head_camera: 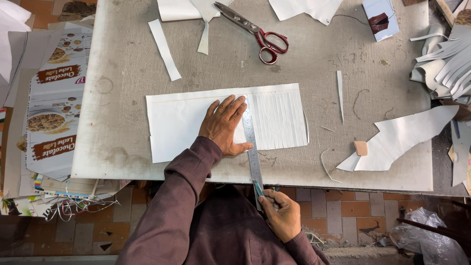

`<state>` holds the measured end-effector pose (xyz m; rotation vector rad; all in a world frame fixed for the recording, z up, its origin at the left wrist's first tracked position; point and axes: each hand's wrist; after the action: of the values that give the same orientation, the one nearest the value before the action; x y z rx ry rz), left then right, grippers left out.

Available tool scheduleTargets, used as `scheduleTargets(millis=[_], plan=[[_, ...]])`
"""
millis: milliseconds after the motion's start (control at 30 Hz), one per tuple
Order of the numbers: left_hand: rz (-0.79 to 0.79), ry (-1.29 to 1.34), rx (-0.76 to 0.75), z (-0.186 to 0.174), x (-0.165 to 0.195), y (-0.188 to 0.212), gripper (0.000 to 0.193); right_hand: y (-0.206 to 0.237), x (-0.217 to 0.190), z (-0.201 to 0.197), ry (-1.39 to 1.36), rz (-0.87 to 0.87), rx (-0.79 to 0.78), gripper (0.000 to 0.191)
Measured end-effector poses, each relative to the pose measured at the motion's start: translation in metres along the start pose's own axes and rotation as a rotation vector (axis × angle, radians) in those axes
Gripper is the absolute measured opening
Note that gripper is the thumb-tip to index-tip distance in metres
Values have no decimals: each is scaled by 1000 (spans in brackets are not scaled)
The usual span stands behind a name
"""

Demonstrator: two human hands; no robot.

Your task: The person uses a metal ruler and a scoring tool to make parallel score lines on a stack of white paper sheets. They repeatedly reposition the ruler and press the scoring tool along its edge to create evenly spaced indentations. A second person briefly interacts by handing over a small metal object.

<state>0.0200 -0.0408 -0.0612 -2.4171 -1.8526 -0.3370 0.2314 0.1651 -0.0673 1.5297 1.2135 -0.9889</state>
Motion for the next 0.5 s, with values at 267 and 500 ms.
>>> scheduleTargets(millis=[267, 500], plan=[[-2, -5, -12, 0, 2, 0, 127, 3, -1, -4, -40, 33, 4, 22], [-7, -23, -31, -1, 2, 0, 125, 4, -3, -4, 61, -55, -12, 21]])
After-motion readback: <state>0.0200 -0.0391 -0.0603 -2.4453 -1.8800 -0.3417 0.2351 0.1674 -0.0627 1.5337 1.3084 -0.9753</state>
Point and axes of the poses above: each hand's wrist, its own y-axis away from the middle knuckle, its own z-axis out of the palm, x = y × z, and after that the axes turned 15 degrees about -z, right-handed
